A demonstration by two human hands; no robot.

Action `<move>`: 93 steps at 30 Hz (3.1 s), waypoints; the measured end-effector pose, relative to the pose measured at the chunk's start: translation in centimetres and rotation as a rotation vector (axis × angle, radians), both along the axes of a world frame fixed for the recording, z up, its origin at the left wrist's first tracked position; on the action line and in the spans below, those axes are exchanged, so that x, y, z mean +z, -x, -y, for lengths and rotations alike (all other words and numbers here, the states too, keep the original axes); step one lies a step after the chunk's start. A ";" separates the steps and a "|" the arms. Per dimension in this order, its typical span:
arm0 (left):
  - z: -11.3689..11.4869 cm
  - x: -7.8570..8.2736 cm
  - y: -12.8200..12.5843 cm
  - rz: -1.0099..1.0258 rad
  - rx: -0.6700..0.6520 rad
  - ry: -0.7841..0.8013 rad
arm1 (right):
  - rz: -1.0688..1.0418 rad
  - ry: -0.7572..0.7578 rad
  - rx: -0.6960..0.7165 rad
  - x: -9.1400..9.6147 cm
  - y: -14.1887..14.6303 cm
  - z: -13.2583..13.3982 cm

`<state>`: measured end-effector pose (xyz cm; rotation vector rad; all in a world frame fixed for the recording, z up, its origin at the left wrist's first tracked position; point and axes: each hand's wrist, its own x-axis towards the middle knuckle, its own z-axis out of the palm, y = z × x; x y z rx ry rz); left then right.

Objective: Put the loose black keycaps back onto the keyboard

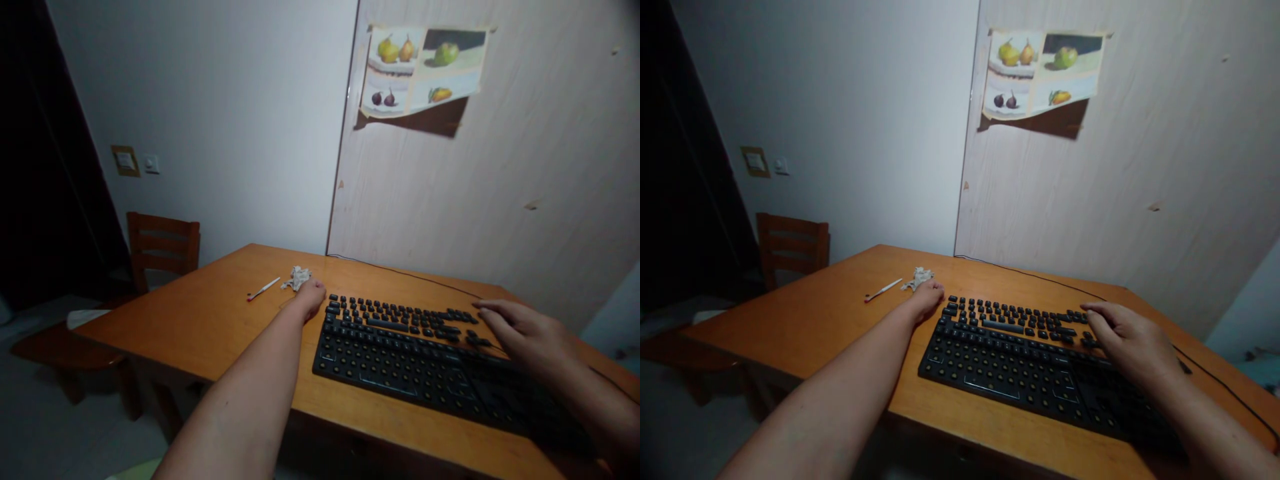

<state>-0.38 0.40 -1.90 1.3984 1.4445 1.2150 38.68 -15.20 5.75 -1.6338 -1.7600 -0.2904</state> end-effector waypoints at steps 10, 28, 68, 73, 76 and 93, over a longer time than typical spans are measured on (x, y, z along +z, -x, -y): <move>0.0 0.2 0.9 0.042 -0.059 -0.064 | -0.171 -0.077 -0.035 -0.8 3.6 2.7; -1.9 -2.1 1.4 -0.087 -0.038 -0.112 | -0.033 -0.178 -0.051 -3.1 9.3 6.1; -1.8 -1.6 1.5 -0.165 -0.086 -0.121 | -0.097 -0.161 0.018 -6.4 11.2 9.3; -1.4 -1.5 1.5 -0.159 -0.077 -0.127 | -0.063 -0.162 0.040 -6.7 10.7 8.9; -1.3 -1.5 1.5 -0.148 -0.078 -0.121 | -0.039 -0.166 0.051 -6.8 10.4 8.8; -1.6 -1.7 1.3 -0.132 -0.067 -0.118 | -0.047 -0.060 0.132 -2.9 10.9 5.7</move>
